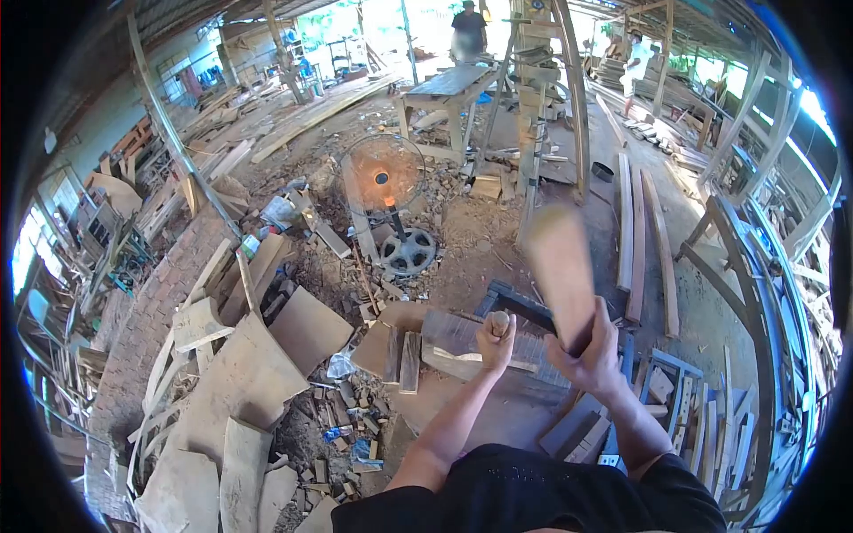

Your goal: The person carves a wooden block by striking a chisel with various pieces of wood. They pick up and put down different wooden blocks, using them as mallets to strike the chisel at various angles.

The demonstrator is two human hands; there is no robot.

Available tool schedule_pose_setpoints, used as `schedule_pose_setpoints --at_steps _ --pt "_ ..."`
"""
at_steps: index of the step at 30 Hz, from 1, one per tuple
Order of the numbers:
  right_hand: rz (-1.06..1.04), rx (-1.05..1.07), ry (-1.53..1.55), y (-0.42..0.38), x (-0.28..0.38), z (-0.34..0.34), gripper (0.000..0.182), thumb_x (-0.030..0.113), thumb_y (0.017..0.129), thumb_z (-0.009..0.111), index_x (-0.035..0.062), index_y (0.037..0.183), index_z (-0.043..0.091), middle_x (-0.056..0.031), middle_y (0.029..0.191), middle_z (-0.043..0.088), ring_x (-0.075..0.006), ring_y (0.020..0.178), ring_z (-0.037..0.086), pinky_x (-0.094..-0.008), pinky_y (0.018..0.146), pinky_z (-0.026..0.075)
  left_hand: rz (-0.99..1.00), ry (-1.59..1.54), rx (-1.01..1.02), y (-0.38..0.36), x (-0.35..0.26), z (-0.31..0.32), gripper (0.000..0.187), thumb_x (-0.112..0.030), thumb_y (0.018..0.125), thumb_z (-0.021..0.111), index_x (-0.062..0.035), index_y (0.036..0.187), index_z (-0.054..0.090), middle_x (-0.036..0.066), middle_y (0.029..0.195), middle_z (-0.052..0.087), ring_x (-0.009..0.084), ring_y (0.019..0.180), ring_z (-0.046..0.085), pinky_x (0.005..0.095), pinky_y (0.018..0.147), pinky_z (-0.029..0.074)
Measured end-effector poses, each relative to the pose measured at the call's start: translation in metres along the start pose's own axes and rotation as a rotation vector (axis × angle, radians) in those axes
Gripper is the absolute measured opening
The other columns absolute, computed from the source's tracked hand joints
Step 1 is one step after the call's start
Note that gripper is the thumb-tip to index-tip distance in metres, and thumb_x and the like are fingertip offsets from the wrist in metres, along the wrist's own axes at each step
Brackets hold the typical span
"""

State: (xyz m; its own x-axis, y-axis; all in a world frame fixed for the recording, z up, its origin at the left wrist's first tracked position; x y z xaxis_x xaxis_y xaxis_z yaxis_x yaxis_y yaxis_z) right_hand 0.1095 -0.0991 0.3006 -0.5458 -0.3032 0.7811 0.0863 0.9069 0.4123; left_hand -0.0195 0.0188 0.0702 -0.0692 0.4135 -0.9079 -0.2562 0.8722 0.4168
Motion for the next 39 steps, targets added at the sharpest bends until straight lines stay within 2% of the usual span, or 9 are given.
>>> schedule_pose_setpoints --at_steps 6,12,13,17,24,26,35,37,39 --pt "0.112 0.376 -0.532 -0.017 -0.112 0.049 0.051 0.016 0.065 0.072 -0.0008 0.105 0.046 -0.0254 0.078 0.062 -0.0415 0.077 0.064 -0.0445 0.065 0.051 -0.023 -0.136 0.025 -0.002 0.008 -0.004 0.045 -0.006 0.085 0.068 -0.0099 0.064 0.028 -0.005 0.066 0.024 0.0072 0.06 0.023 0.0241 0.054 0.024" --pt "-0.088 -0.267 0.221 -0.022 -0.022 0.014 0.039 0.013 0.066 0.071 -0.0004 0.098 0.054 -0.0241 0.088 0.061 -0.0379 0.078 0.064 -0.0398 0.068 0.051 -0.021 -0.047 0.012 -0.006 0.002 -0.004 0.039 -0.01 0.086 0.066 -0.0084 0.065 0.033 -0.001 0.061 0.028 0.0091 0.058 0.027 0.027 0.05 0.028" --pt "-0.339 -0.176 -0.098 -0.026 -0.027 0.02 0.042 0.013 0.066 0.071 0.0 0.103 0.054 -0.025 0.096 0.059 -0.0367 0.082 0.064 -0.0401 0.07 0.051 0.028 -0.069 -0.001 -0.006 0.009 -0.005 0.038 -0.009 0.086 0.066 -0.0083 0.065 0.034 -0.001 0.06 0.029 0.009 0.058 0.027 0.0268 0.051 0.029" --pt "0.054 0.3 -0.383 -0.024 -0.116 0.055 0.047 0.012 0.065 0.07 -0.0019 0.107 0.052 -0.0208 0.076 0.061 -0.0403 0.069 0.063 -0.0418 0.061 0.05 -0.064 -0.108 0.025 -0.014 0.022 -0.01 0.031 -0.01 0.085 0.067 -0.0071 0.067 0.042 -0.001 0.061 0.034 0.0092 0.059 0.032 0.0259 0.053 0.032" --pt "-0.174 -0.294 0.15 -0.026 -0.041 0.018 0.047 0.012 0.069 0.07 -0.0028 0.105 0.044 -0.0221 0.077 0.058 -0.0305 0.07 0.062 -0.0317 0.064 0.049 -0.033 -0.01 0.046 -0.008 -0.003 -0.005 0.031 -0.011 0.085 0.067 -0.0054 0.069 0.042 0.001 0.061 0.037 0.01 0.059 0.034 0.029 0.052 0.034" --pt "-0.017 0.348 -0.655 -0.036 -0.12 0.062 0.045 0.013 0.065 0.073 -0.001 0.1 0.047 -0.0129 0.071 0.056 -0.0198 0.065 0.06 -0.032 0.059 0.048 -0.035 -0.083 0.037 -0.013 0.011 -0.004 0.033 -0.011 0.085 0.067 -0.0049 0.068 0.039 0.001 0.06 0.035 0.0114 0.057 0.032 0.0302 0.051 0.033" --pt "-0.188 -0.317 0.155 -0.032 -0.036 0.013 0.046 0.015 0.07 0.071 -0.0011 0.105 0.046 -0.0176 0.078 0.056 -0.0192 0.062 0.054 -0.0323 0.059 0.046 0.046 0.018 0.041 -0.006 0.003 0.0 0.034 -0.012 0.084 0.066 -0.0058 0.069 0.037 0.004 0.058 0.029 0.0155 0.055 0.029 0.0307 0.05 0.033" --pt "-0.157 0.23 -0.529 -0.045 -0.111 0.055 0.055 0.016 0.068 0.071 -0.0023 0.113 0.045 -0.0207 0.087 0.058 -0.0235 0.068 0.06 -0.0346 0.062 0.048 0.048 -0.045 0.038 -0.003 0.002 -0.001 0.031 -0.012 0.084 0.066 -0.0059 0.07 0.039 0.005 0.059 0.031 0.0147 0.056 0.03 0.0299 0.051 0.034" --pt "0.133 0.266 -0.362 -0.062 -0.16 0.053 0.056 0.018 0.066 0.073 -0.0032 0.111 0.048 -0.0215 0.086 0.062 -0.031 0.073 0.064 -0.0398 0.064 0.049 -0.046 -0.072 0.025 -0.005 -0.002 -0.006 0.026 -0.012 0.085 0.065 -0.0054 0.071 0.044 0.004 0.061 0.037 0.0102 0.06 0.034 0.0274 0.054 0.037"
Point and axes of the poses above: each hand's wrist, its own y-axis towards the middle knuckle, its own z-axis out of the palm, x = y × z, the point moved 6 cm from there along y, towards the middle knuckle
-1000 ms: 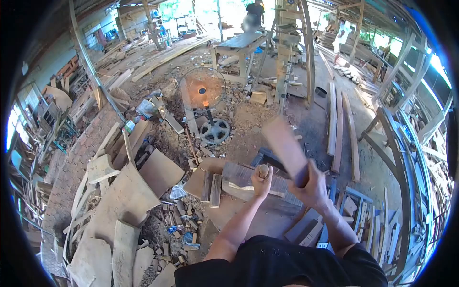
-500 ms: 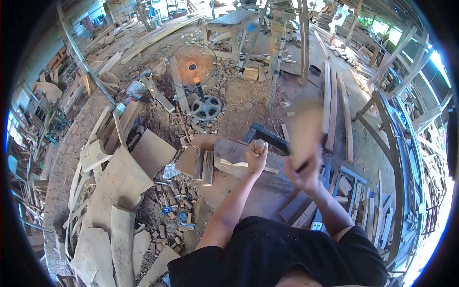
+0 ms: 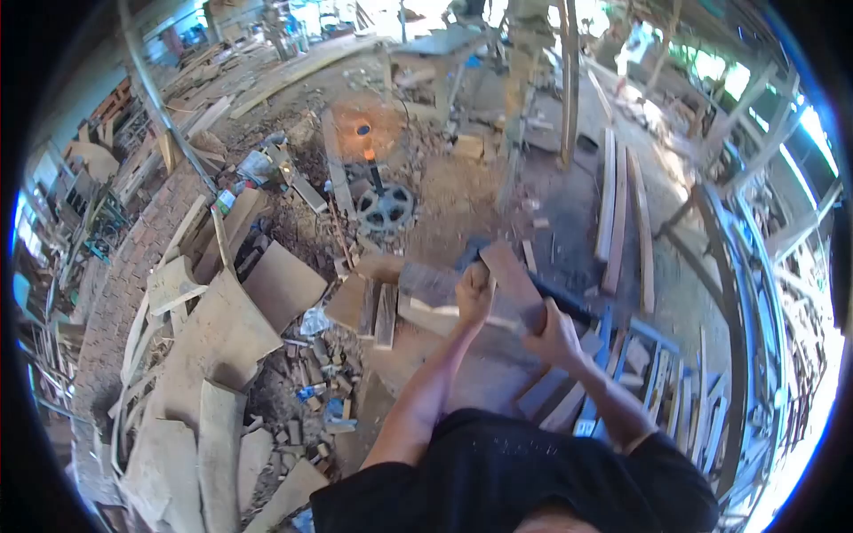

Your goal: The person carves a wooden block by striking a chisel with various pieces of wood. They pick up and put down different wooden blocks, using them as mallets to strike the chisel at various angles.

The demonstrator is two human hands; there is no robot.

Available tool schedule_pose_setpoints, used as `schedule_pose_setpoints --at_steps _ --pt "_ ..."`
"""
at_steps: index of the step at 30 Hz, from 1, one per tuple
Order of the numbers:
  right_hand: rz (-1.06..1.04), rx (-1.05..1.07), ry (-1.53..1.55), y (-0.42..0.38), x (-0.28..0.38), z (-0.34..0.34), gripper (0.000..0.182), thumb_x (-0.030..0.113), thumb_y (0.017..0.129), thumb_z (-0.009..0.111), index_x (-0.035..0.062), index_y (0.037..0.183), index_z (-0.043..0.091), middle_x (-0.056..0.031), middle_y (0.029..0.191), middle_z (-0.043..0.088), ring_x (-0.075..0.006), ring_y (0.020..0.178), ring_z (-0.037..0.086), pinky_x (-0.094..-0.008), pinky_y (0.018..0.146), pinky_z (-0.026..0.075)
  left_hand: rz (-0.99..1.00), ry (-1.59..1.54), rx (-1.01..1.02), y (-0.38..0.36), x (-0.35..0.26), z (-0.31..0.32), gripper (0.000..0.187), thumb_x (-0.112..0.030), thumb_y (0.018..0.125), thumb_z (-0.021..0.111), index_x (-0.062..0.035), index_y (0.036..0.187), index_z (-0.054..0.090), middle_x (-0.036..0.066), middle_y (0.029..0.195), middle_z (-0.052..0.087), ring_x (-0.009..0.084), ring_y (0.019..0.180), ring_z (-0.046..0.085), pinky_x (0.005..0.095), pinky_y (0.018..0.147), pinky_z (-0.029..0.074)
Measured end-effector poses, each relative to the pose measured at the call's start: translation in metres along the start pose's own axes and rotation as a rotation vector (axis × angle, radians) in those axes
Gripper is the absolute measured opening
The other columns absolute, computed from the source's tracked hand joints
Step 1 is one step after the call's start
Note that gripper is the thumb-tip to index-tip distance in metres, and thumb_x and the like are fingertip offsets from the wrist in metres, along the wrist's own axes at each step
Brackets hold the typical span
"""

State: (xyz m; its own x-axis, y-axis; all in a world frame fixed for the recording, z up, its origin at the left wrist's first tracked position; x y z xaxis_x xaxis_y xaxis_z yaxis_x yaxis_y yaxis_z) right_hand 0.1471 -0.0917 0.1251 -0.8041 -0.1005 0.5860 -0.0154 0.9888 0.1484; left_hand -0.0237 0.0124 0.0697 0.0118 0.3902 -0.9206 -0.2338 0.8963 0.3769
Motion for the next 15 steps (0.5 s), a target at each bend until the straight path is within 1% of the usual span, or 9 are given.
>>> schedule_pose_setpoints --at_steps 1,3,6,7,9,10,12,13,15 --pt "-0.036 -0.008 -0.012 0.006 0.006 -0.011 0.056 0.018 0.066 0.073 -0.0032 0.111 0.048 -0.0215 0.086 0.062 -0.031 0.073 0.064 -0.0398 0.064 0.049 0.026 -0.012 -0.026 0.009 -0.006 0.0 0.026 -0.012 0.085 0.065 -0.0054 0.071 0.044 0.004 0.061 0.037 0.0102 0.06 0.034 0.0274 0.054 0.037" --pt "0.154 -0.014 0.222 -0.013 0.007 -0.023 0.053 0.021 0.064 0.075 -0.0034 0.103 0.051 -0.0226 0.083 0.064 -0.0358 0.078 0.066 -0.0433 0.068 0.05 -0.024 -0.018 -0.001 0.002 -0.001 -0.01 0.026 -0.012 0.085 0.066 -0.0043 0.071 0.045 0.0 0.063 0.039 0.009 0.062 0.035 0.0268 0.055 0.037" --pt "0.308 -0.115 0.311 -0.037 -0.036 0.004 0.052 0.026 0.063 0.076 -0.0033 0.098 0.052 -0.023 0.079 0.064 -0.0385 0.079 0.065 -0.0446 0.07 0.05 0.018 -0.016 0.017 0.001 -0.002 -0.009 0.032 -0.009 0.085 0.066 -0.0074 0.067 0.039 -0.004 0.064 0.033 0.0081 0.06 0.03 0.0255 0.053 0.032" --pt "0.309 -0.119 0.318 -0.047 -0.05 0.015 0.052 0.026 0.063 0.076 -0.0033 0.098 0.052 -0.023 0.079 0.064 -0.0385 0.079 0.065 -0.0446 0.07 0.05 0.046 -0.008 0.025 0.0 -0.006 -0.008 0.034 -0.007 0.085 0.066 -0.0089 0.066 0.037 -0.004 0.064 0.03 0.0075 0.06 0.027 0.0247 0.052 0.029" --pt "0.54 -0.009 0.197 -0.07 -0.087 0.041 0.053 0.029 0.065 0.075 -0.0031 0.1 0.052 -0.0248 0.084 0.065 -0.039 0.083 0.065 -0.0449 0.072 0.05 0.063 -0.029 0.026 -0.001 -0.011 -0.007 0.036 -0.005 0.085 0.065 -0.0099 0.066 0.035 -0.005 0.064 0.028 0.007 0.06 0.025 0.0243 0.052 0.027" --pt "0.534 -0.009 0.203 -0.079 -0.095 0.047 0.053 0.029 0.065 0.075 -0.0031 0.1 0.052 -0.0248 0.084 0.065 -0.039 0.083 0.065 -0.0449 0.072 0.05 0.073 -0.053 0.023 -0.002 -0.013 -0.007 0.037 -0.004 0.085 0.064 -0.0109 0.066 0.033 -0.005 0.064 0.026 0.0065 0.06 0.023 0.0238 0.052 0.024" --pt "0.576 -0.05 0.091 -0.094 -0.107 0.049 0.061 0.031 0.067 0.074 -0.0019 0.111 0.048 -0.0277 0.092 0.065 -0.0421 0.089 0.064 -0.0468 0.079 0.05 0.059 -0.041 0.004 -0.003 -0.007 -0.009 0.038 -0.003 0.085 0.065 -0.0109 0.067 0.033 -0.006 0.064 0.025 0.0066 0.06 0.023 0.0239 0.052 0.024" --pt "0.581 -0.05 0.099 -0.098 -0.112 0.054 0.061 0.031 0.067 0.074 -0.0019 0.111 0.048 -0.0277 0.092 0.065 -0.0421 0.089 0.064 -0.0468 0.079 0.05 0.038 -0.033 -0.008 -0.006 -0.002 -0.011 0.039 -0.003 0.085 0.065 -0.0109 0.067 0.032 -0.006 0.064 0.025 0.0067 0.06 0.022 0.0239 0.052 0.023" --pt "0.637 -0.1 0.044 -0.103 -0.12 0.054 0.074 0.034 0.069 0.075 -0.0011 0.123 0.039 -0.0311 0.1 0.063 -0.0453 0.095 0.062 -0.0487 0.085 0.048 0.027 -0.044 -0.003 -0.009 0.01 -0.011 0.039 -0.005 0.086 0.066 -0.0109 0.067 0.032 -0.006 0.064 0.025 0.0068 0.06 0.022 0.0243 0.052 0.023"
Point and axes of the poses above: each hand's wrist, its own y-axis towards the middle knuckle, its own z-axis out of the palm, x = y × z, the point moved 6 cm from there along y, towards the middle knuckle
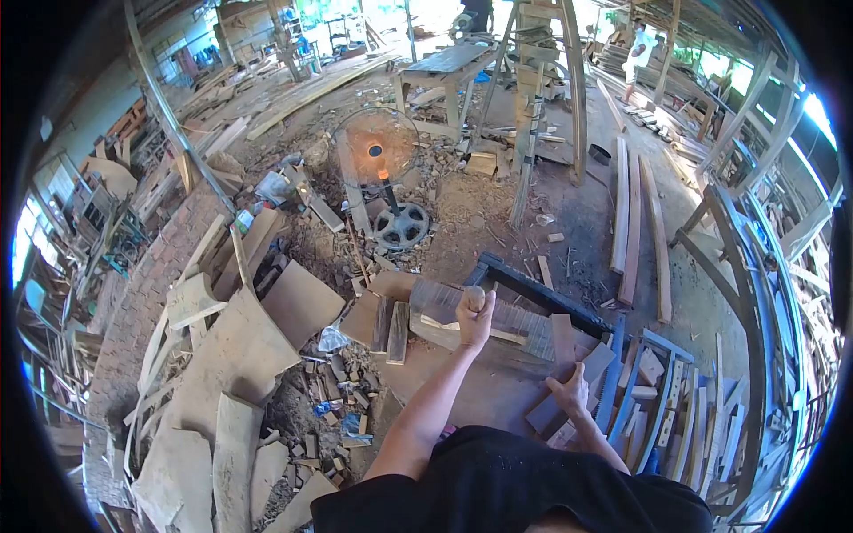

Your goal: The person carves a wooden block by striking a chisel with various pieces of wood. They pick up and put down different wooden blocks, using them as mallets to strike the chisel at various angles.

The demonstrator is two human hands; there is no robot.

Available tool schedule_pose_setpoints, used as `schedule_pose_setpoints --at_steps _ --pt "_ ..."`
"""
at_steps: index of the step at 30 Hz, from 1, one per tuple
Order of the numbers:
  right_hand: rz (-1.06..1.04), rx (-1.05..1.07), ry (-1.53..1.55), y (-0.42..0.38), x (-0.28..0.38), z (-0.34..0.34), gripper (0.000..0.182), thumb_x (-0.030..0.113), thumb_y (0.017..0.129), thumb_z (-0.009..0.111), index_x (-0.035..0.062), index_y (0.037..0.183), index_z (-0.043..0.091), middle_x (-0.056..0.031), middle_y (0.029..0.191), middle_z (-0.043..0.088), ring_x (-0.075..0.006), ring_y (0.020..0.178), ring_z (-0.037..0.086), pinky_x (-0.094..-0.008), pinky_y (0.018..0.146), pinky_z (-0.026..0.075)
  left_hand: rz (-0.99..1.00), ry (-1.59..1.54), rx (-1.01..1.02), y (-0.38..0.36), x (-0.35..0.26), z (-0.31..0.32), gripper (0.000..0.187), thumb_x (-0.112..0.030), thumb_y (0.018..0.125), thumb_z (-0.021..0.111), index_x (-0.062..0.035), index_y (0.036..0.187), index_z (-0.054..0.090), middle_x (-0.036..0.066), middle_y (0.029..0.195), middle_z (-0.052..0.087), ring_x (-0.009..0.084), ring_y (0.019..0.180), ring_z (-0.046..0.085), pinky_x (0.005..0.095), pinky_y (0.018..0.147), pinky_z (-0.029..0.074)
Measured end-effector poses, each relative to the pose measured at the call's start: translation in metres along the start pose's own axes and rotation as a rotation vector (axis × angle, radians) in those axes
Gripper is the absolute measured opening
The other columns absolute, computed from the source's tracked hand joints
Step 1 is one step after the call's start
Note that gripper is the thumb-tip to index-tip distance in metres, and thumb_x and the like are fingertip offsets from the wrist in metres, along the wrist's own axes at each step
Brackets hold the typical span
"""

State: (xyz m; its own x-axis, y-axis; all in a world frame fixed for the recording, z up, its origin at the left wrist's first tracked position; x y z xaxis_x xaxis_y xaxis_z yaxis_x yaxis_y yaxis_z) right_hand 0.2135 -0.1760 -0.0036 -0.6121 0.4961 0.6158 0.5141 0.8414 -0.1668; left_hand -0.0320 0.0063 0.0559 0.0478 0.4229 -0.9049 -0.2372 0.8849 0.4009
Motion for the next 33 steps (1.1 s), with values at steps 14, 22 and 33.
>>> schedule_pose_setpoints --at_steps 14,22,33 --pt "-0.005 0.079 -0.119 0.005 -0.04 0.03 0.08 0.032 0.073 0.072 -0.0032 0.13 0.029 -0.0316 0.1 0.062 -0.0455 0.095 0.062 -0.0483 0.085 0.05 -0.059 0.007 -0.058 -0.005 0.007 -0.015 0.039 -0.011 0.087 0.068 -0.0118 0.06 0.041 -0.007 0.058 0.041 0.0026 0.053 0.036 0.0225 0.047 0.03" --pt "0.08 0.109 -0.137 0.0 -0.028 0.025 0.079 0.029 0.073 0.071 -0.0039 0.13 0.029 -0.0321 0.104 0.061 -0.0454 0.098 0.061 -0.0477 0.087 0.049 0.007 0.024 0.004 -0.01 -0.001 -0.008 0.034 -0.013 0.087 0.068 -0.011 0.065 0.042 -0.007 0.058 0.039 0.0034 0.053 0.032 0.0256 0.047 0.029" --pt "0.195 0.05 -0.158 -0.01 -0.005 0.05 0.091 0.027 0.069 0.071 -0.007 0.137 0.021 -0.035 0.112 0.057 -0.0447 0.106 0.058 -0.0447 0.094 0.047 -0.016 0.04 0.093 -0.006 -0.008 -0.012 0.033 -0.015 0.087 0.068 -0.0071 0.072 0.039 0.004 0.061 0.035 0.0145 0.058 0.031 0.0315 0.052 0.035"
Point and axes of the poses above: each hand's wrist, its own y-axis towards the middle knuckle, its own z-axis out of the palm, x = y × z, the point moved 6 cm from there along y, towards the middle knuckle
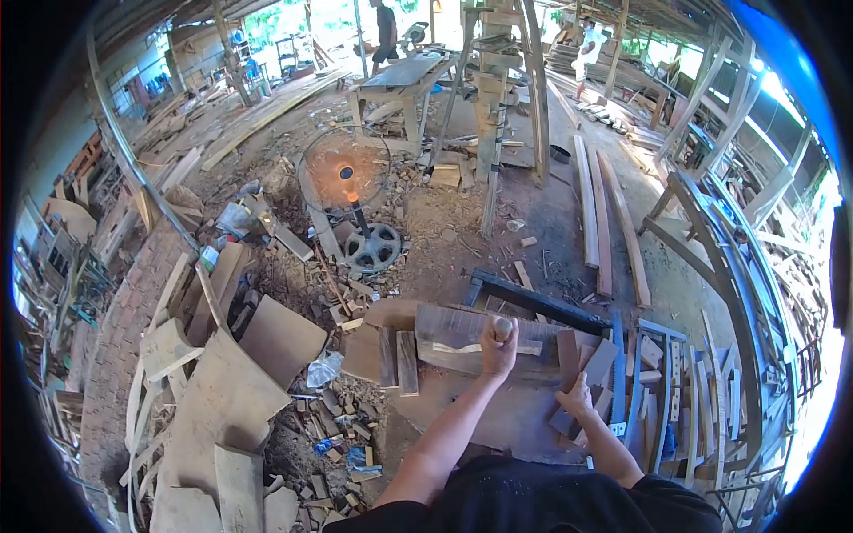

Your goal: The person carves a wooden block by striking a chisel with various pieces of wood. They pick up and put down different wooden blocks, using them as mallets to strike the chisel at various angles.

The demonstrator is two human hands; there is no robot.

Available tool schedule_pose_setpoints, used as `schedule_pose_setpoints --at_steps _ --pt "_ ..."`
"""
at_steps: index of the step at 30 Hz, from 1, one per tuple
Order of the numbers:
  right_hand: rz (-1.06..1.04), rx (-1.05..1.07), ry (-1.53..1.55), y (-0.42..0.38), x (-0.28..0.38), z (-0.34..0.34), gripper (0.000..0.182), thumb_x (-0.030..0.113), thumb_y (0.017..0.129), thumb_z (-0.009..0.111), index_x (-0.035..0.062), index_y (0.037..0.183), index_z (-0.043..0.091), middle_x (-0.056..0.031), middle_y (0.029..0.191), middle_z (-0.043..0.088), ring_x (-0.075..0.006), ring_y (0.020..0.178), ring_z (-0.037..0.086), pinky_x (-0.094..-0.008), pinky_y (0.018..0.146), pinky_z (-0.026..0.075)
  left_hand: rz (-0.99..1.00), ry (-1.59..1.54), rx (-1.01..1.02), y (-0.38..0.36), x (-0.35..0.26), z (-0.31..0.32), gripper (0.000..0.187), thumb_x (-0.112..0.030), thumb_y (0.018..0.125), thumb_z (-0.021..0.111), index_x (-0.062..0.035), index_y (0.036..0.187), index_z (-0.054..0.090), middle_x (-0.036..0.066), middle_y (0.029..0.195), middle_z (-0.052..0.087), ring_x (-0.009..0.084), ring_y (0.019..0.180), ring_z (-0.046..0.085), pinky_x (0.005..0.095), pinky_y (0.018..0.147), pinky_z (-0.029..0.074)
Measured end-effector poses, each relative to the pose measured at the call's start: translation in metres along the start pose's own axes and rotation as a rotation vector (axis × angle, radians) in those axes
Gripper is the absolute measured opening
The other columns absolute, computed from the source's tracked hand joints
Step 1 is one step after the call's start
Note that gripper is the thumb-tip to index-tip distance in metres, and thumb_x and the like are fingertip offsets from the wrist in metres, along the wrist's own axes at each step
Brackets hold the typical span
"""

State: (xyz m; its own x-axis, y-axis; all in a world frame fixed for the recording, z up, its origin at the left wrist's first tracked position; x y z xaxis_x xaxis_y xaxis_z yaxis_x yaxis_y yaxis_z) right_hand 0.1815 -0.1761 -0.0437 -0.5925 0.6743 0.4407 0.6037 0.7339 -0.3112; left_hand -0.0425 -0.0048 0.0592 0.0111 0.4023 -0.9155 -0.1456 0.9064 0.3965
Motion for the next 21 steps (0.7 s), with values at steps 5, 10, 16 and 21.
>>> schedule_pose_setpoints --at_steps 5,10,16,21 --pt "0.066 0.004 -0.025 0.0 0.008 0.01 0.094 0.027 0.069 0.069 -0.0078 0.14 0.017 -0.0359 0.12 0.053 -0.045 0.114 0.054 -0.0436 0.099 0.044 -0.059 -0.065 0.034 0.011 0.011 -0.005 0.031 -0.016 0.087 0.067 -0.0062 0.074 0.04 0.006 0.061 0.038 0.0186 0.056 0.035 0.0332 0.053 0.037" --pt "0.131 0.008 -0.026 0.005 0.007 0.021 0.102 0.029 0.069 0.07 -0.0082 0.143 0.01 -0.0358 0.126 0.049 -0.0445 0.12 0.05 -0.0423 0.103 0.041 -0.038 -0.039 0.199 0.008 0.012 0.002 0.023 -0.014 0.083 0.065 -0.0048 0.078 0.044 0.017 0.068 0.051 0.0392 0.066 0.054 0.0419 0.057 0.041" --pt "0.158 -0.006 -0.046 0.003 0.013 0.026 0.106 0.03 0.068 0.072 -0.0082 0.144 0.008 -0.0355 0.129 0.047 -0.0432 0.123 0.048 -0.041 0.104 0.04 0.0 -0.042 0.199 0.012 0.008 -0.002 0.026 -0.014 0.085 0.065 -0.0051 0.077 0.042 0.015 0.064 0.048 0.0328 0.06 0.048 0.0395 0.056 0.04" --pt "0.168 -0.025 -0.003 -0.002 0.018 0.026 0.104 0.027 0.069 0.072 -0.0079 0.144 0.009 -0.035 0.128 0.048 -0.0433 0.121 0.049 -0.0415 0.103 0.04 -0.003 -0.059 0.203 0.017 0.003 -0.002 0.023 -0.012 0.081 0.065 -0.0057 0.078 0.043 0.016 0.062 0.048 0.0406 0.062 0.054 0.0436 0.054 0.04"
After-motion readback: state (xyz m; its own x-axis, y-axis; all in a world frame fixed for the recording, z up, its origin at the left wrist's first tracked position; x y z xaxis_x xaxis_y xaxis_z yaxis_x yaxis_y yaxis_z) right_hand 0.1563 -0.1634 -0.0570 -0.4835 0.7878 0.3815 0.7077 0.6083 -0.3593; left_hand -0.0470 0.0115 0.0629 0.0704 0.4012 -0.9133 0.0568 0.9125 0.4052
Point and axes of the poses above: each hand's wrist, its own y-axis towards the middle knuckle, its own z-axis out of the palm, x = y × z, the point moved 6 cm from there along y, towards the middle knuckle
